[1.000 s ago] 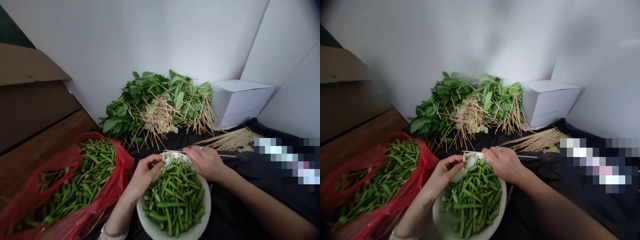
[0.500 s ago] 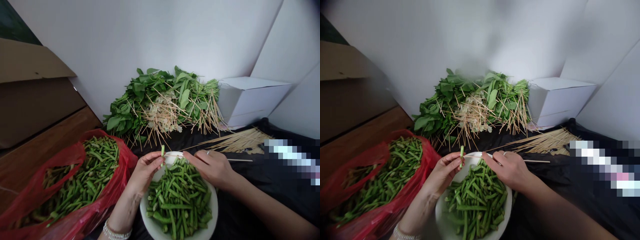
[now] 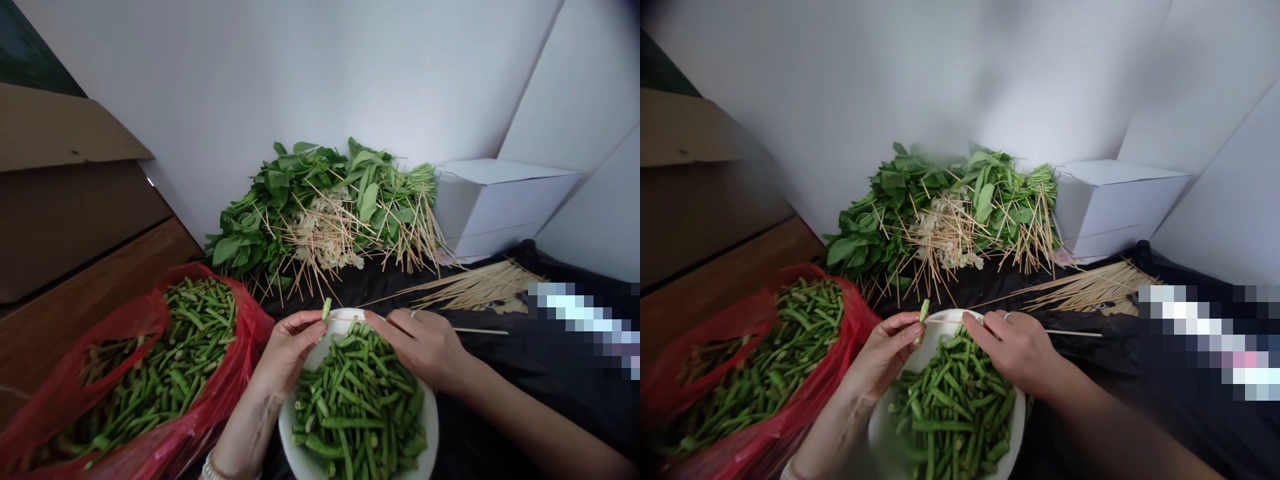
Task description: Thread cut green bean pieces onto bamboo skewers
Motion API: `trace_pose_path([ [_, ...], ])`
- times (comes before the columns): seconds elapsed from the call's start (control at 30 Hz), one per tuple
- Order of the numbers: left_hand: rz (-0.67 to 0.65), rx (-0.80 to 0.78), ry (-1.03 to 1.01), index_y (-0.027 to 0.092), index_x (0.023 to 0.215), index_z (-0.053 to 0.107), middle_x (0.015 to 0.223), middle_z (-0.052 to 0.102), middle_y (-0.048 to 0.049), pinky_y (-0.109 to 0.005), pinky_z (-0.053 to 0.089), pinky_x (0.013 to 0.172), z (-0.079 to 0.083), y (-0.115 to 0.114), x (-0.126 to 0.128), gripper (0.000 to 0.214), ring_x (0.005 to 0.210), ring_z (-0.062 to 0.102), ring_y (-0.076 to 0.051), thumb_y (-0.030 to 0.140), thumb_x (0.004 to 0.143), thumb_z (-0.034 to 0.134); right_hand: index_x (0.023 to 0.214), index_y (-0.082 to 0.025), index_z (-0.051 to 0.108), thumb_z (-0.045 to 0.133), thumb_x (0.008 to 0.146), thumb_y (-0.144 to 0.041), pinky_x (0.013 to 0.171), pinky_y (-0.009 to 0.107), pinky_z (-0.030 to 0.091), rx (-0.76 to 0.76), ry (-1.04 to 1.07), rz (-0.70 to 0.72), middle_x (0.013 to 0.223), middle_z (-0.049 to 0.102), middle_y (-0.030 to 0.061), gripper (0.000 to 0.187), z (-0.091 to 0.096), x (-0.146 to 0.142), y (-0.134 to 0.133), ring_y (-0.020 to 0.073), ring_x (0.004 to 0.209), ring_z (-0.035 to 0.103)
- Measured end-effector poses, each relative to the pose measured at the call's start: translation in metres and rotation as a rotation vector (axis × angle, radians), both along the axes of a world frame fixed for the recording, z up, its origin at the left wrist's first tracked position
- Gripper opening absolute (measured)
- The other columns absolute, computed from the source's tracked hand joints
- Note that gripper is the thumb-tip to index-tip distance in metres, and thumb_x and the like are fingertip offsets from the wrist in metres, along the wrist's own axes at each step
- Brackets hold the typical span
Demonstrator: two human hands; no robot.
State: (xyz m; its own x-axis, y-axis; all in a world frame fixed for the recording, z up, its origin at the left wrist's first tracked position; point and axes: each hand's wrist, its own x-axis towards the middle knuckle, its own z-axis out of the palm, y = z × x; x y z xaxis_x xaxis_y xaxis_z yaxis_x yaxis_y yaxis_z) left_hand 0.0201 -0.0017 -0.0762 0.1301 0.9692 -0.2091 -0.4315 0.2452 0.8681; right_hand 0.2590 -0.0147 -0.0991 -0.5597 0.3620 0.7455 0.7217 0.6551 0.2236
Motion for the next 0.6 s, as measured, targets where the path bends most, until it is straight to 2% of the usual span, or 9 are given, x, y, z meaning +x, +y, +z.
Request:
trace_pose_path([
  [0.17, 0.003, -0.031, 0.020, 0.015, 0.073, 0.076, 0.060, 0.073, -0.0022, -0.019, 0.052, 0.052, 0.002, -0.001, 0.001, 0.030, 0.051, 0.064, -0.010, 0.017, 0.048, 0.093, 0.121, -0.007, 0.058, 0.042, 0.091, -0.004, 0.056, 0.030, 0.037, -0.024, -0.008, 0.029, 0.074, 0.058, 0.0026, 0.035, 0.001, -0.005, -0.005, 0.0148, 0.062, 0.049],
  [0.43, -0.079, -0.059, 0.011, 0.014, 0.069, 0.076, 0.061, 0.072, -0.0011, -0.016, 0.049, 0.052, 0.005, -0.003, -0.001, 0.028, 0.051, 0.062, -0.008, 0.015, 0.047, 0.093, 0.122, -0.003, 0.056, 0.045, 0.090, -0.004, 0.054, 0.031, 0.039, -0.033, 0.000, 0.066, 0.072, 0.059, 0.0029, 0.034, -0.001, -0.011, -0.011, 0.0146, 0.061, 0.052],
  [0.6, -0.170, 0.023, 0.176, 0.017, 0.072, 0.077, 0.068, 0.075, -0.0007, -0.018, 0.050, 0.061, 0.002, -0.009, 0.003, 0.025, 0.059, 0.064, -0.009, 0.019, 0.052, 0.092, 0.116, -0.003, 0.059, 0.045, 0.092, -0.008, 0.051, 0.031, 0.039, -0.041, -0.035, 0.078, 0.071, 0.058, 0.0029, 0.029, 0.002, -0.020, -0.017, 0.0145, 0.058, 0.052],
])
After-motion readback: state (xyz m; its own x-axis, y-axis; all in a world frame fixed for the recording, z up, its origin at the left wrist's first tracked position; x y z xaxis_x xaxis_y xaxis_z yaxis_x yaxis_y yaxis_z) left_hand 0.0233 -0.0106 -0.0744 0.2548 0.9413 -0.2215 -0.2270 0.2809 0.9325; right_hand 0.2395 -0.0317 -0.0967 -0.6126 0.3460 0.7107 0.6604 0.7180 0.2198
